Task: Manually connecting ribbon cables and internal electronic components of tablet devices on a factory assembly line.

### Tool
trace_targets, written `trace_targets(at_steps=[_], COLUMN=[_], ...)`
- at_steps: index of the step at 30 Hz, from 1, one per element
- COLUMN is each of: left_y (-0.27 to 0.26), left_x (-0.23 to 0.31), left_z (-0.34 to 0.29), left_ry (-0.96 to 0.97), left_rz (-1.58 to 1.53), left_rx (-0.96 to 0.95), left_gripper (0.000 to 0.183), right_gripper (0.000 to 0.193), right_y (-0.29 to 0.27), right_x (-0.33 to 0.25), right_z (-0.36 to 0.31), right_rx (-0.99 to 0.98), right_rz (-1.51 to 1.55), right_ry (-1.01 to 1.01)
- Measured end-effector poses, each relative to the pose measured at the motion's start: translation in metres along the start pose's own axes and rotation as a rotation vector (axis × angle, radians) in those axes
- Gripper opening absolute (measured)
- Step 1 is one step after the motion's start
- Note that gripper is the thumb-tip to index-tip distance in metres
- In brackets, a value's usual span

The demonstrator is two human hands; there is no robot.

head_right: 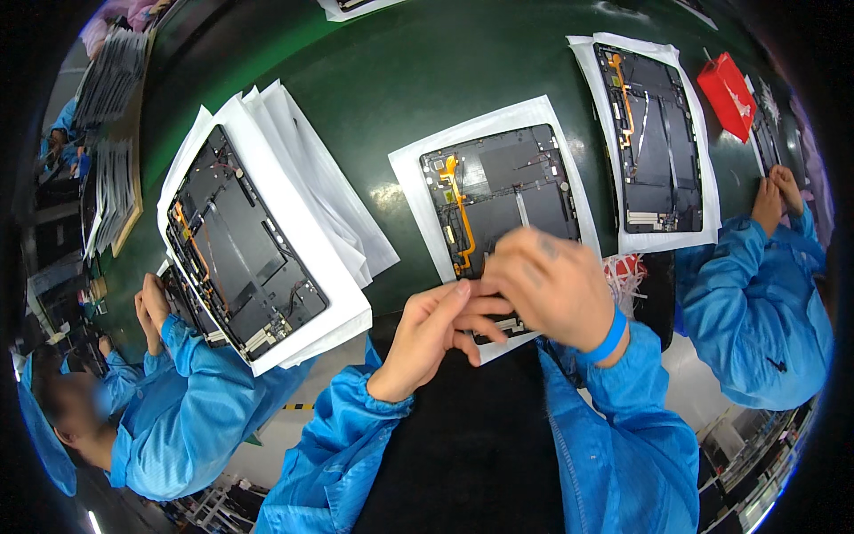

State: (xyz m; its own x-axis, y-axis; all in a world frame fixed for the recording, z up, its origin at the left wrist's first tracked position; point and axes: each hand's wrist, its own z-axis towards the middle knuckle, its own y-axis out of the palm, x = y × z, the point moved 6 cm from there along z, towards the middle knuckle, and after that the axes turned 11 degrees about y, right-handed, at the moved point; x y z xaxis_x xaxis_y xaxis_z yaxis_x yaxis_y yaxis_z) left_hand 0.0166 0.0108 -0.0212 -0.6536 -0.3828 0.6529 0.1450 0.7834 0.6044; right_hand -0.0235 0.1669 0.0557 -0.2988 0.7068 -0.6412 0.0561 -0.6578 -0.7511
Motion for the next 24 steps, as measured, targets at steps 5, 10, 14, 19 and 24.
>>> trace_targets(at_steps=[5, 10, 14, 19, 24], left_y=[-0.007, -0.006, -0.006, -0.011, -0.009], left_x=[-0.008, -0.009, -0.009, -0.011, -0.011], left_z=[0.011, 0.009, 0.006, 0.007, 0.006], left_ry=[0.011, 0.081, 0.143, 0.157, 0.160], left_rz=[0.088, 0.182, 0.195, 0.235, 0.268], left_rx=[0.036, 0.042, 0.049, 0.042, 0.048], left_gripper=[0.033, 0.025, 0.028, 0.027, 0.027], right_gripper=[0.016, 0.015, 0.018, 0.018, 0.011], right_y=[0.006, 0.001, 0.003, 0.005, 0.009], right_x=[-0.003, 0.009, 0.009, 0.005, 0.010], right_z=[-0.019, -0.019, -0.017, -0.019, -0.015], right_rx=[-0.084, -0.039, -0.026, 0.005, 0.006], right_rz=[0.077, 0.191, 0.117, -0.002, 0.063], right_ry=[0.066, 0.112, 0.036, -0.081, -0.074])
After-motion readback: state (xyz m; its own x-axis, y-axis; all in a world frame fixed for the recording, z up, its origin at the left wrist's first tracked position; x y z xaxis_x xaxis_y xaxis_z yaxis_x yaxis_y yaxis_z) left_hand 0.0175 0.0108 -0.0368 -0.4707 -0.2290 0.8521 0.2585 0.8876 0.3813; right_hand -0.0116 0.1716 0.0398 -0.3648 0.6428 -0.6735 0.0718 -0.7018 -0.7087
